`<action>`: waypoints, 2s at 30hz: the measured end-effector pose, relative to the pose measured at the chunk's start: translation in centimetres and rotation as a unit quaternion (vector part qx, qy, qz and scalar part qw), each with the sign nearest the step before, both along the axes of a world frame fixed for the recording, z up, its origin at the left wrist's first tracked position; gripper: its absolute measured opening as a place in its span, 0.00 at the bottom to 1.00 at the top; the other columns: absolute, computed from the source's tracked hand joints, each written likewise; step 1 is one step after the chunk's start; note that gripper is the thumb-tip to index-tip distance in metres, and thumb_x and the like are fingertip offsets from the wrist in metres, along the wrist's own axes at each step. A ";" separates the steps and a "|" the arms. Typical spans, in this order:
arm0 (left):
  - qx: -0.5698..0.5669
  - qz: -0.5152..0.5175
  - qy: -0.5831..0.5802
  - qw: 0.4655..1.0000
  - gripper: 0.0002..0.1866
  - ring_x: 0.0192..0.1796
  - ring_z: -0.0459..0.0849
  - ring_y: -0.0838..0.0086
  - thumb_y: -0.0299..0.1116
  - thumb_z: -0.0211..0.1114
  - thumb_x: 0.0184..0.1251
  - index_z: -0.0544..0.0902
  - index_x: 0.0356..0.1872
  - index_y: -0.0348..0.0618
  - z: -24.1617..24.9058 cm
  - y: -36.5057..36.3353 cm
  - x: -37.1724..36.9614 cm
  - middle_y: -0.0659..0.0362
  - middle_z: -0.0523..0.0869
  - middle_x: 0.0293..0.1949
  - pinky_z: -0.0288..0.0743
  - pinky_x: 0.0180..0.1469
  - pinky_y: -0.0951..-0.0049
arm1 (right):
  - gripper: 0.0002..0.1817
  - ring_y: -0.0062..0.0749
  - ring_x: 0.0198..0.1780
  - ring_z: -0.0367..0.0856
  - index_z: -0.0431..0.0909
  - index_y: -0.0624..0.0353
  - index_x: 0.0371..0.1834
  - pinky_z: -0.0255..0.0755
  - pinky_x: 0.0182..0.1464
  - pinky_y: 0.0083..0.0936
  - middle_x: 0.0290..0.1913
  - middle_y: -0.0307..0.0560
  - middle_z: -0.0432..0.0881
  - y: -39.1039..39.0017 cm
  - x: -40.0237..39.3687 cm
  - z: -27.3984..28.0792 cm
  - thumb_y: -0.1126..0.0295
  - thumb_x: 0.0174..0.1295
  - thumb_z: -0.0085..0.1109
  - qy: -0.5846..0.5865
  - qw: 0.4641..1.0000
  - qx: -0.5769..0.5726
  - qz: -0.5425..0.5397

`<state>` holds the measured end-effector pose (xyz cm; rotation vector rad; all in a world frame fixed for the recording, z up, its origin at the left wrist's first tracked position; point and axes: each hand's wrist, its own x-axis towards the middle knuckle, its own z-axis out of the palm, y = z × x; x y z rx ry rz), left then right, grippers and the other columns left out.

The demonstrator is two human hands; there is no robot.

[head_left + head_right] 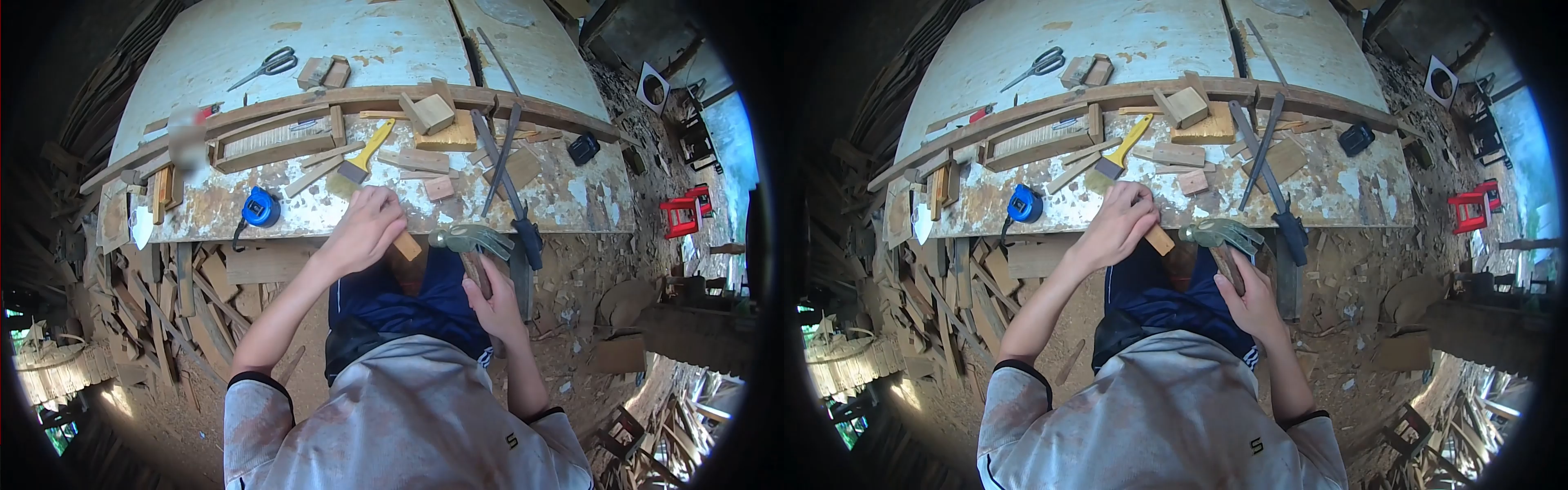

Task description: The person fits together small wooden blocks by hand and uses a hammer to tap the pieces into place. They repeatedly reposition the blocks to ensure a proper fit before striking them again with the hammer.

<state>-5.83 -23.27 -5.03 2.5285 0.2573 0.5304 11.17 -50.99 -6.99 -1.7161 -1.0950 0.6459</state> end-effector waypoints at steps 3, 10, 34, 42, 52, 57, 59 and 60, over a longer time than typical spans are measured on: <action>0.055 0.056 -0.027 0.997 0.06 0.51 0.77 0.53 0.31 0.66 0.75 0.82 0.41 0.40 -1.0 -0.6 0.6 0.52 0.79 0.45 0.69 0.56 0.55 | 0.28 0.17 0.29 0.80 0.73 0.66 0.80 0.76 0.31 0.19 0.41 0.40 0.86 0.1 0.0 -0.6 0.75 0.78 0.64 -0.028 1.000 -0.010 -0.003; 0.082 0.134 -0.060 0.986 0.04 0.47 0.77 0.54 0.29 0.66 0.70 0.82 0.40 0.42 -1.9 -1.3 1.4 0.52 0.79 0.43 0.69 0.51 0.55 | 0.28 0.24 0.32 0.82 0.74 0.66 0.79 0.80 0.37 0.26 0.41 0.44 0.87 0.1 0.0 -1.6 0.73 0.78 0.64 -0.107 0.994 -0.014 -0.010; 0.089 0.135 -0.043 0.986 0.04 0.51 0.75 0.53 0.30 0.63 0.73 0.80 0.42 0.43 -2.1 -1.5 1.0 0.51 0.78 0.45 0.67 0.55 0.55 | 0.15 0.55 0.40 0.91 0.86 0.66 0.54 0.86 0.42 0.40 0.47 0.59 0.90 -0.5 -2.9 0.6 0.76 0.66 0.75 -0.231 0.972 0.041 0.006; 0.062 0.135 -0.073 0.986 0.03 0.51 0.76 0.53 0.29 0.61 0.76 0.81 0.41 0.42 -2.0 -1.2 1.5 0.52 0.78 0.44 0.67 0.56 0.55 | 0.15 0.54 0.42 0.94 0.86 0.69 0.54 0.86 0.41 0.38 0.48 0.61 0.91 -1.3 -3.6 3.4 0.79 0.65 0.75 -0.199 0.973 0.116 -0.018; 0.048 0.125 -0.060 0.989 0.03 0.51 0.78 0.54 0.28 0.63 0.76 0.83 0.43 0.42 -1.4 -0.4 2.3 0.52 0.80 0.44 0.70 0.57 0.55 | 0.12 0.55 0.37 0.91 0.88 0.68 0.50 0.84 0.39 0.40 0.42 0.58 0.89 0.6 -2.6 2.7 0.79 0.64 0.75 -0.223 0.970 0.101 0.000; 0.016 0.110 -0.037 0.993 0.07 0.53 0.79 0.53 0.28 0.63 0.71 0.84 0.47 0.43 -1.5 -0.4 3.3 0.52 0.81 0.45 0.71 0.59 0.55 | 0.19 0.54 0.40 0.91 0.85 0.68 0.59 0.83 0.43 0.39 0.45 0.57 0.89 0.7 -2.8 2.0 0.77 0.65 0.72 -0.221 0.974 0.044 0.027; -0.003 0.110 -0.012 0.994 0.09 0.54 0.78 0.53 0.26 0.62 0.69 0.83 0.47 0.44 -1.6 0.0 3.5 0.53 0.81 0.46 0.71 0.60 0.54 | 0.09 0.54 0.41 0.93 0.90 0.68 0.48 0.84 0.46 0.40 0.43 0.59 0.93 1.1 -3.3 2.5 0.75 0.69 0.73 -0.200 0.979 0.030 0.007; 0.006 0.113 -0.023 0.993 0.09 0.54 0.78 0.53 0.26 0.62 0.68 0.83 0.47 0.44 -1.6 0.0 3.5 0.52 0.81 0.47 0.71 0.60 0.53 | 0.09 0.54 0.41 0.93 0.90 0.68 0.48 0.84 0.46 0.40 0.43 0.59 0.93 1.1 -3.2 2.4 0.75 0.69 0.73 -0.209 0.978 0.025 0.011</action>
